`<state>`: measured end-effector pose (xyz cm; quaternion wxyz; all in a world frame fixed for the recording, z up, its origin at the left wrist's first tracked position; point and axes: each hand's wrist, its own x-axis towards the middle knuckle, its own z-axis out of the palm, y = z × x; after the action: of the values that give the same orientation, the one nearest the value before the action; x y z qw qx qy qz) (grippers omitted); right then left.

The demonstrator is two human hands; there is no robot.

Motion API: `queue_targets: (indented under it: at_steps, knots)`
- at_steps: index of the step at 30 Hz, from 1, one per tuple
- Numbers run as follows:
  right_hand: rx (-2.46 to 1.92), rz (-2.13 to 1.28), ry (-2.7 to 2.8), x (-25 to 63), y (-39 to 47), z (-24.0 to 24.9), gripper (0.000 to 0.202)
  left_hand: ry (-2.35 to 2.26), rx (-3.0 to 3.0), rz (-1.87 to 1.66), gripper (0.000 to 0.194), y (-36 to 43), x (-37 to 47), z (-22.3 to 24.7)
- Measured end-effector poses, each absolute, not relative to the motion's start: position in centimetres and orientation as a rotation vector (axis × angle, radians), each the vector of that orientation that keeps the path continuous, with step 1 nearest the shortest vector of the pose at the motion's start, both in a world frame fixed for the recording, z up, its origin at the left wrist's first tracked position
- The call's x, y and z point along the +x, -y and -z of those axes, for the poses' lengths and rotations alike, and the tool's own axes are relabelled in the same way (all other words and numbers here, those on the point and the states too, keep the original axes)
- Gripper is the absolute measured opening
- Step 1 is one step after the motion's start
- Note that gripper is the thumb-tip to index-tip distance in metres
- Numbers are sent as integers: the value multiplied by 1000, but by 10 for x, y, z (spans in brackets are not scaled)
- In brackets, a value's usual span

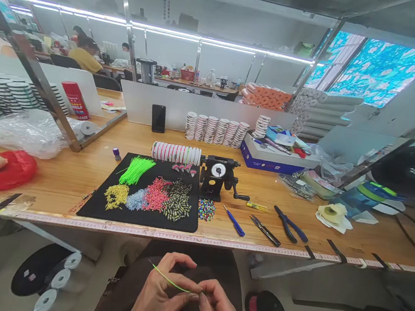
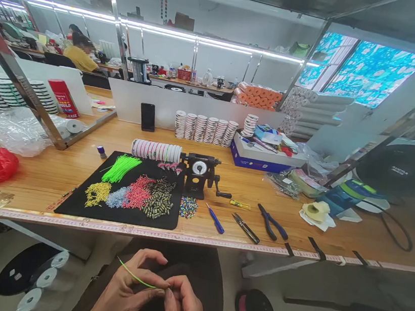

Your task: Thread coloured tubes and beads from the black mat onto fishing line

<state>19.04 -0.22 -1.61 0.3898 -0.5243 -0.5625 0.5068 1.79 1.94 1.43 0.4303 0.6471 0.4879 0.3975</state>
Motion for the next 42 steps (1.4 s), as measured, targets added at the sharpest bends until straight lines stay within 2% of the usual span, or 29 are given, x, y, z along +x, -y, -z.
queue_targets:
  at_steps: [14, 23, 25, 28, 31, 34, 37, 40, 42]
  knots:
    - [-1401, -1222, 1345, 186, 2, 3, 58, -1221, 1582, -970, 9, -21, 20, -15]
    - [-1383, -1167, 1364, 189, 3, 19, 55, -1201, 1496, -971, 8, -21, 21, -15]
    - [-1389, -1159, 1366, 189, 2, 23, 56, -1173, 1363, -1004, 13, -21, 21, -14]
    - [-1403, -1151, 1369, 188, 1, 27, 56, -1159, 943, -1117, 29, -24, 20, -17]
    - [-1416, -1131, 1451, 187, 0, 29, 50, -1055, 520, -1208, 38, -27, 19, -25]
    - [-1360, -1069, 1706, 189, -3, 20, 40, -843, 396, -1189, 33, -26, 20, -30]
    - [-1103, -1111, 1918, 195, -11, -2, 37, -723, 473, -1093, 35, -22, 21, -27]
    - [-932, -1221, 1794, 199, -20, -27, 44, -685, 567, -976, 36, -17, 22, -24]
    - [-945, -1207, 1698, 198, -25, -38, 41, -665, 584, -910, 37, -15, 22, -25]
